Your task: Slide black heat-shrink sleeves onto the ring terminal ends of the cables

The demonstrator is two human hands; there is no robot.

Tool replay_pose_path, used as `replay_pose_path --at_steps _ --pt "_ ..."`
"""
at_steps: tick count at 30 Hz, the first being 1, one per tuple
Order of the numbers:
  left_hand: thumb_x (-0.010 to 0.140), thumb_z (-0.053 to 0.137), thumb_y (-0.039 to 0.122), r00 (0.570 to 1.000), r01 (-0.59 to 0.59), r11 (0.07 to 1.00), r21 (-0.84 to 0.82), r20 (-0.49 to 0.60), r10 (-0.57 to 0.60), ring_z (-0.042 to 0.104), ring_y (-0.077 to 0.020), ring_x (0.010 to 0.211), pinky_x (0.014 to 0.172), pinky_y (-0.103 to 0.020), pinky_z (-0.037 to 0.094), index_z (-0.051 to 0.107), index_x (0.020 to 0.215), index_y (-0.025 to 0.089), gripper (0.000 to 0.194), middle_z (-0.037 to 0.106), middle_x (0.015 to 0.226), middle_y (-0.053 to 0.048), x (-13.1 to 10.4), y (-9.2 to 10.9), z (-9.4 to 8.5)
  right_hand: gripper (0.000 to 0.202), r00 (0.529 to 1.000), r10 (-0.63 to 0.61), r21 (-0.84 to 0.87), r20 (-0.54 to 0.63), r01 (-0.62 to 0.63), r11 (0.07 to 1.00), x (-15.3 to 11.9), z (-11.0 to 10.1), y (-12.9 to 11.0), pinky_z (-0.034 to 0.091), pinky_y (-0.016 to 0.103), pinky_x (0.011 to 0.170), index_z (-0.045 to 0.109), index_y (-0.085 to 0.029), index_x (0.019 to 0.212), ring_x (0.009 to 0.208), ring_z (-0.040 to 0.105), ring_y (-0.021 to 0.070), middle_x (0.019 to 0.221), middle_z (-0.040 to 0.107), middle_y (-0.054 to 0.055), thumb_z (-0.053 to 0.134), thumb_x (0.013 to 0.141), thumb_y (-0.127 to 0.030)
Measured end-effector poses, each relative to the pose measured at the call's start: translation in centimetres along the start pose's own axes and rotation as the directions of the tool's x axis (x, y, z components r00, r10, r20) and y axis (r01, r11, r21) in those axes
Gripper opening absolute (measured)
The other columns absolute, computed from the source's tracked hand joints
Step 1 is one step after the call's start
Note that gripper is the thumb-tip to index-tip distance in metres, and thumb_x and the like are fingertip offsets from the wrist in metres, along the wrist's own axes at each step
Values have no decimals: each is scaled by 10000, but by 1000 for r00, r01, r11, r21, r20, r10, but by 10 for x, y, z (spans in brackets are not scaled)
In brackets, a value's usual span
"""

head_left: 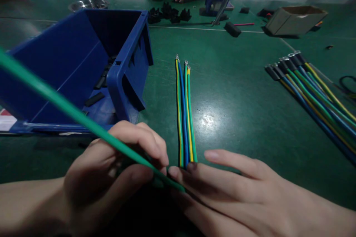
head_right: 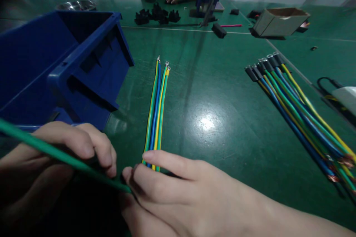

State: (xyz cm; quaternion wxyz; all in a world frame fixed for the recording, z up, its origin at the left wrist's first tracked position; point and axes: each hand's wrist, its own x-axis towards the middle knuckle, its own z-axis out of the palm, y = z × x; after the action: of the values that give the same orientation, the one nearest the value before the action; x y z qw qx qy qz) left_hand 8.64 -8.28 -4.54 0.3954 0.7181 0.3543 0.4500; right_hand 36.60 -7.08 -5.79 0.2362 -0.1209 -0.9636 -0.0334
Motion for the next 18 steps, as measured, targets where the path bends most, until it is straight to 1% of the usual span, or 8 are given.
replay_pose_path --at_steps 1,3,6,8,11,13,16,18 --pt "1177 548 480 1000 -20 1000 11 -18 21 760 -122 725 652 -186 641 671 1087 278 253 764 884 24 1 1 1 474 999 -20 31 -36 21 999 3 -3 2 249 300 1405 813 -249 1317 1468 557 105 1434 788 -83 365 1185 -174" --pt "1191 530 427 999 -45 998 39 3 45 750 -102 710 637 -165 619 694 1053 259 272 777 863 26 4 2 0 407 994 48 119 -101 -36 992 8 -6 2 235 286 1401 817 -236 1215 1300 648 94 1266 849 -70 415 1192 -176" --pt "1184 575 385 991 -97 995 10 97 96 777 -111 746 692 -164 638 724 1049 222 259 810 871 6 13 4 -5 331 958 264 268 -109 -227 936 11 -7 -3 385 310 1329 784 -249 1052 1040 725 120 936 828 -43 487 1197 -265" --pt "1159 622 338 977 -117 993 -17 178 118 795 -120 766 714 -157 647 741 1076 197 202 824 878 -11 19 6 -8 365 938 347 335 -18 -322 886 13 -8 -4 521 344 1201 761 -255 998 843 701 139 806 744 -41 454 1193 -228" --pt "1104 685 253 959 -114 993 1 259 110 811 -130 797 753 -159 653 753 1116 185 97 843 910 -18 18 6 -12 312 972 236 353 1 -221 909 15 -10 2 593 325 1012 721 -216 1144 704 617 149 753 662 -49 420 1167 -139" --pt "1151 621 310 968 -84 996 -9 237 84 808 -138 796 735 -184 655 758 1164 201 176 843 915 -22 12 4 -12 279 982 188 336 -11 -174 926 17 -11 9 599 333 917 661 -149 1259 707 587 162 769 659 -43 423 1130 -82" --pt "1186 543 411 995 -5 986 -165 97 21 777 -150 752 667 -228 631 745 1265 248 271 807 888 -20 1 -2 -11 275 976 218 291 4 -209 934 18 -11 16 579 348 808 652 -116 1220 712 542 180 762 640 -23 431 1071 -51" --pt "1179 563 354 990 4 983 -186 139 23 784 -151 822 726 -227 632 738 1317 249 247 808 940 -24 -1 -4 -10 244 969 246 234 -17 -235 943 18 -11 18 571 354 827 674 -133 1144 713 538 181 752 637 -12 446 1084 -71"
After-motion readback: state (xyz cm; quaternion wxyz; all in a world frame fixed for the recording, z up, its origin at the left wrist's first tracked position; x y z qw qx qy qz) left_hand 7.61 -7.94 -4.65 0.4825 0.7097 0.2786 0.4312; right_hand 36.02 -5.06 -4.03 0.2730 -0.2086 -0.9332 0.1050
